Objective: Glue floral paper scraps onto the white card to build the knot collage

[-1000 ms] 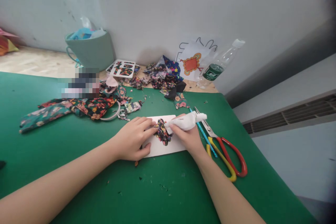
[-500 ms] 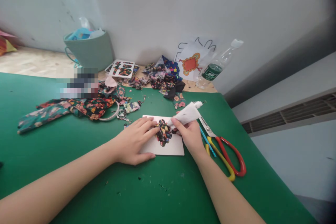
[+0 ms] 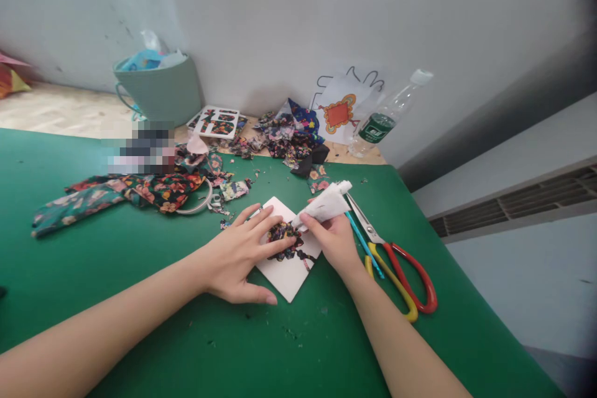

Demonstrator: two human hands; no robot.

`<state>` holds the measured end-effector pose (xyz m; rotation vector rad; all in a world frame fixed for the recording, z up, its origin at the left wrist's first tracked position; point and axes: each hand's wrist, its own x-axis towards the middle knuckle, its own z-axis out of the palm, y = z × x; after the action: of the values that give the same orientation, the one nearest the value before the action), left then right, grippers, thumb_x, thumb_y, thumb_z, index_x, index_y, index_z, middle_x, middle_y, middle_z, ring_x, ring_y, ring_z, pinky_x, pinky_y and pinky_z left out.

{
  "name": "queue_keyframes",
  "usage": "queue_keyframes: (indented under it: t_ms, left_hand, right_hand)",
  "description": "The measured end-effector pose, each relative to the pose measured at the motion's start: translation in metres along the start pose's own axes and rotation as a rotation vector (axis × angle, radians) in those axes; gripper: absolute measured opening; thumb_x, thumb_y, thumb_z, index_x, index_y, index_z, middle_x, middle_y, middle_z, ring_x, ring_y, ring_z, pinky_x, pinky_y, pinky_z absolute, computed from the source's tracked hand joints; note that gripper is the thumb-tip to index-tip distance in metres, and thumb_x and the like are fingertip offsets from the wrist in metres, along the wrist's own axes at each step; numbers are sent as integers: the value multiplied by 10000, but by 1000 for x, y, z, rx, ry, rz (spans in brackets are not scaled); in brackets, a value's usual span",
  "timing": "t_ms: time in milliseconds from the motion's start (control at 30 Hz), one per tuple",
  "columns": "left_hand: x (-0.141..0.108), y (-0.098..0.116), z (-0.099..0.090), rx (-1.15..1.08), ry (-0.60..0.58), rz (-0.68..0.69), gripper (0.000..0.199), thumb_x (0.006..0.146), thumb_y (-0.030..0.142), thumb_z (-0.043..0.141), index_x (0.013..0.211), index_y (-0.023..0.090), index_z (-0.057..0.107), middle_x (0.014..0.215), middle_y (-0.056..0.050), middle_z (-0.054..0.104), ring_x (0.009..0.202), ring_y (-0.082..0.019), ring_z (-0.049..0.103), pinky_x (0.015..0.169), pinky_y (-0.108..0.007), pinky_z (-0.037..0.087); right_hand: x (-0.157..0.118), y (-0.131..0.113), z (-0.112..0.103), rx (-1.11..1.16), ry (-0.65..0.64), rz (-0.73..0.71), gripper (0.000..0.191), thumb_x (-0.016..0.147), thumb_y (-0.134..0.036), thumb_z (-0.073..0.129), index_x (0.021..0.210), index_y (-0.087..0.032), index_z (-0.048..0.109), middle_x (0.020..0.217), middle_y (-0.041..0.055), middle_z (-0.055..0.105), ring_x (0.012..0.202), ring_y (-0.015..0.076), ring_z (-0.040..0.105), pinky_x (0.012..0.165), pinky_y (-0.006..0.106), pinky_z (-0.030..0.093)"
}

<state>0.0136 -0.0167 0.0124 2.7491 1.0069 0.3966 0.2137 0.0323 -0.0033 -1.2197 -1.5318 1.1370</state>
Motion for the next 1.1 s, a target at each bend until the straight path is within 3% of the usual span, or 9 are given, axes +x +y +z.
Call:
queue_keyframes:
  t_ms: [200, 1100]
  left_hand:
    - [0, 4, -8, 23, -58, -25, 800, 668, 693, 460, 1301, 215, 353, 1350, -152, 301, 1259, -395, 188, 995, -577, 124]
    - [1, -1, -2, 6, -87, -26, 797, 677, 719, 404, 1313, 245, 334, 1379, -136, 246, 1267, -403, 149, 988, -591, 93]
  right_hand:
    - [-1, 4, -1, -103, -75, 13, 236, 701, -381, 600, 766, -155, 611, 767, 56, 663, 720, 203, 609, 633, 298, 469]
    - [-1, 3, 0, -271, -105, 12, 247, 729, -374, 570, 815, -144, 602, 763, 65, 658, 692, 204, 595, 623, 294, 445]
